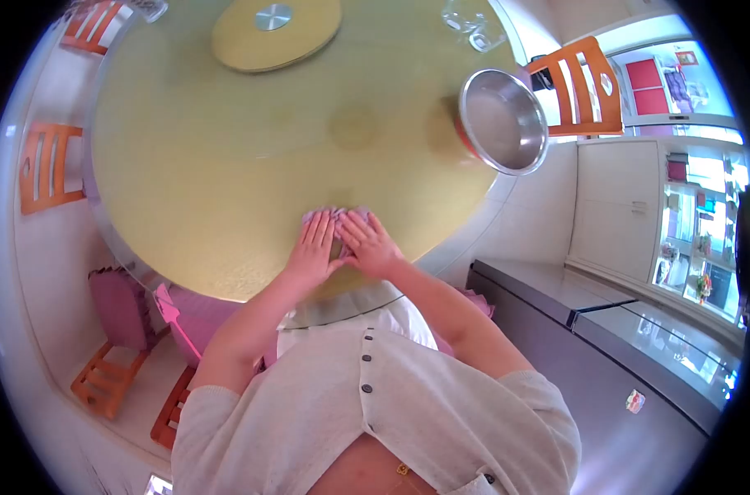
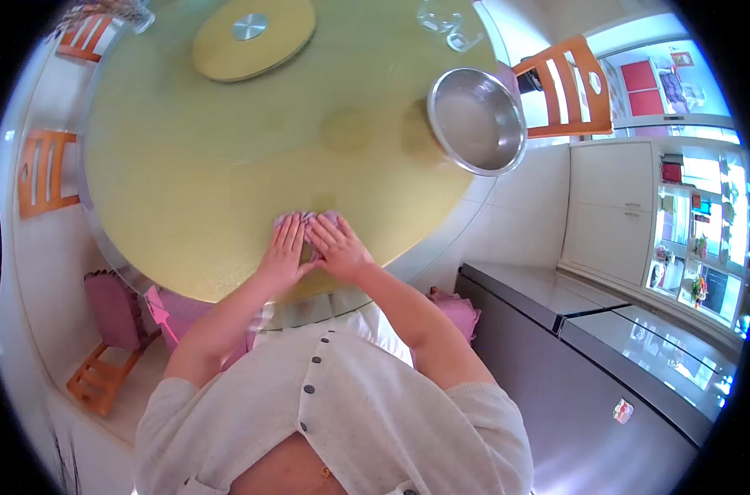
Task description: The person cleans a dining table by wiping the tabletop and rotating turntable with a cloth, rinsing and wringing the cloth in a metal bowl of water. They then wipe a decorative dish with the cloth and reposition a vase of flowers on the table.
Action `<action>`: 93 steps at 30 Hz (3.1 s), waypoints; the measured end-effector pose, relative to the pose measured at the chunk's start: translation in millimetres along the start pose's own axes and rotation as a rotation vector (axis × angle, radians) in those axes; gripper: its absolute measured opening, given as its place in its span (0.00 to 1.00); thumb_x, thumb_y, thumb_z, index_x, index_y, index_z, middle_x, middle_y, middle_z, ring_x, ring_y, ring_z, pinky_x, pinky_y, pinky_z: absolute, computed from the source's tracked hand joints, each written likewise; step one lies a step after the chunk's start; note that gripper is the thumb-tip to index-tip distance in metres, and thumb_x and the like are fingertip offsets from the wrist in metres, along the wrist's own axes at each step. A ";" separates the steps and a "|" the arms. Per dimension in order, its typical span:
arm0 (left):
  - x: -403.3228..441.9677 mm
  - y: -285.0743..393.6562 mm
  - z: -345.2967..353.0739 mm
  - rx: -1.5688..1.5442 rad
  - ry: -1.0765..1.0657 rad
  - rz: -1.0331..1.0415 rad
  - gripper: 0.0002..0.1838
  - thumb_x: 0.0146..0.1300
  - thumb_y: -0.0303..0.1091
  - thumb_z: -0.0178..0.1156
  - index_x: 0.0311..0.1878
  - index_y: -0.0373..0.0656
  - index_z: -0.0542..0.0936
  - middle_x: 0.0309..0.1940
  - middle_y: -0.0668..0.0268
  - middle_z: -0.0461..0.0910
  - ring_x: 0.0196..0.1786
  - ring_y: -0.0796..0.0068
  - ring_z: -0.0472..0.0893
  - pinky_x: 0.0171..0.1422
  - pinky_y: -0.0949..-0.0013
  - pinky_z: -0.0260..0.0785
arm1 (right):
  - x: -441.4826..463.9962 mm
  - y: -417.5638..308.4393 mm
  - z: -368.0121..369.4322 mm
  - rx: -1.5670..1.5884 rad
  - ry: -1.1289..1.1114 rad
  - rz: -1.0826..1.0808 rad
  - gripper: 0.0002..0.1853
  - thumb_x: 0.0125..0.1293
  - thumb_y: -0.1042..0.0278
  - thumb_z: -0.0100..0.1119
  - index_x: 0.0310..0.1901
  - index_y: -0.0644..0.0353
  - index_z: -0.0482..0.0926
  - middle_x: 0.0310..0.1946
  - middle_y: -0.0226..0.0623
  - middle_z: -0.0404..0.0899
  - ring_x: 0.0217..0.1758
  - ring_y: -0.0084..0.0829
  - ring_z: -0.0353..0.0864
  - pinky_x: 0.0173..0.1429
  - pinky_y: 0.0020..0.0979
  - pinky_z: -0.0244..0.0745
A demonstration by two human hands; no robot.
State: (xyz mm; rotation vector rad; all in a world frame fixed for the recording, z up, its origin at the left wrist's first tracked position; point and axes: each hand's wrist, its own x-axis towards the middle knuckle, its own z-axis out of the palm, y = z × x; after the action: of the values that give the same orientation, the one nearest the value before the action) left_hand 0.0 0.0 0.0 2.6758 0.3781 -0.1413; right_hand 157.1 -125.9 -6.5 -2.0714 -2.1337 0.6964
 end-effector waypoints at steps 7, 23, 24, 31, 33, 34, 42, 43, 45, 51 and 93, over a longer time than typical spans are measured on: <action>179.9 82.9 12.4 0.027 -0.011 0.066 0.49 0.61 0.59 0.54 0.71 0.30 0.50 0.74 0.47 0.45 0.77 0.54 0.43 0.79 0.55 0.33 | -64.0 147.0 -47.1 -0.128 0.107 0.302 0.37 0.65 0.45 0.48 0.73 0.51 0.53 0.76 0.32 0.45 0.79 0.33 0.39 0.78 0.46 0.32; 252.4 185.1 53.9 0.146 -0.133 0.280 0.45 0.63 0.57 0.51 0.73 0.36 0.48 0.76 0.54 0.42 0.78 0.60 0.40 0.79 0.58 0.30 | -160.0 189.0 -26.6 -0.066 0.344 0.711 0.39 0.61 0.54 0.53 0.72 0.57 0.52 0.74 0.49 0.46 0.78 0.48 0.39 0.77 0.51 0.34; 238.1 186.6 56.0 0.134 -0.145 0.313 0.45 0.63 0.57 0.51 0.73 0.35 0.49 0.76 0.54 0.43 0.78 0.60 0.41 0.79 0.58 0.30 | -164.0 173.9 -23.5 -0.035 0.342 0.736 0.40 0.60 0.55 0.54 0.72 0.58 0.52 0.74 0.49 0.45 0.78 0.48 0.38 0.77 0.52 0.33; 136.5 161.0 46.8 0.073 -0.264 0.496 0.45 0.61 0.56 0.55 0.72 0.35 0.52 0.75 0.53 0.43 0.78 0.59 0.42 0.79 0.58 0.32 | -171.1 52.9 31.3 0.290 0.490 0.783 0.39 0.58 0.66 0.60 0.69 0.66 0.55 0.74 0.53 0.41 0.77 0.55 0.36 0.77 0.52 0.36; 122.8 157.4 38.4 0.092 -0.371 0.478 0.47 0.60 0.57 0.56 0.72 0.34 0.53 0.75 0.53 0.43 0.78 0.59 0.42 0.79 0.58 0.33 | -165.0 47.4 39.0 0.415 0.645 0.770 0.33 0.60 0.71 0.58 0.66 0.66 0.60 0.73 0.53 0.45 0.77 0.54 0.40 0.76 0.51 0.39; 122.0 154.7 49.0 0.093 -0.329 0.484 0.48 0.58 0.59 0.56 0.72 0.35 0.52 0.75 0.53 0.43 0.78 0.59 0.42 0.79 0.58 0.32 | -160.6 53.0 40.1 0.511 0.722 0.831 0.30 0.61 0.72 0.56 0.65 0.65 0.61 0.72 0.52 0.48 0.77 0.54 0.41 0.76 0.50 0.40; 195.4 190.6 55.8 0.125 -0.208 0.455 0.49 0.58 0.55 0.57 0.73 0.33 0.49 0.75 0.51 0.42 0.78 0.57 0.40 0.79 0.58 0.30 | -139.5 146.1 12.7 0.208 0.694 1.120 0.27 0.68 0.66 0.46 0.67 0.64 0.59 0.72 0.48 0.50 0.77 0.47 0.43 0.77 0.48 0.39; 210.2 195.7 57.7 0.115 -0.187 0.438 0.49 0.58 0.54 0.57 0.73 0.33 0.48 0.75 0.51 0.42 0.78 0.57 0.40 0.79 0.57 0.30 | -139.7 165.8 8.9 0.196 0.689 1.114 0.28 0.68 0.66 0.47 0.67 0.65 0.59 0.73 0.48 0.50 0.77 0.47 0.43 0.77 0.48 0.39; 242.2 209.0 64.3 0.116 -0.173 0.414 0.49 0.59 0.53 0.57 0.73 0.33 0.47 0.75 0.51 0.42 0.78 0.57 0.40 0.79 0.58 0.29 | -140.6 206.3 -0.4 0.149 0.684 1.096 0.28 0.67 0.67 0.46 0.68 0.66 0.58 0.73 0.49 0.49 0.77 0.48 0.43 0.77 0.47 0.39; 313.7 244.4 71.7 0.101 -0.188 0.297 0.48 0.62 0.53 0.54 0.73 0.32 0.44 0.75 0.52 0.40 0.78 0.56 0.39 0.79 0.58 0.28 | -137.4 301.1 -39.1 0.229 0.796 1.005 0.29 0.66 0.70 0.46 0.68 0.68 0.56 0.72 0.54 0.48 0.77 0.49 0.43 0.76 0.44 0.44; -7.3 -44.9 -16.7 0.023 0.098 -0.162 0.47 0.57 0.47 0.60 0.71 0.30 0.49 0.72 0.42 0.44 0.76 0.45 0.44 0.78 0.53 0.38 | 125.3 -4.1 -20.8 -0.067 0.370 0.107 0.34 0.66 0.55 0.46 0.68 0.68 0.58 0.72 0.49 0.52 0.76 0.44 0.48 0.77 0.43 0.44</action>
State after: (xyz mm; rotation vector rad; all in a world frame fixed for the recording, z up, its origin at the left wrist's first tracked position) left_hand -19.1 44.5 -1.9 2.6796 0.6280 -0.0639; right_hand 151.2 0.5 -17.4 -2.1565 -1.8766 0.2265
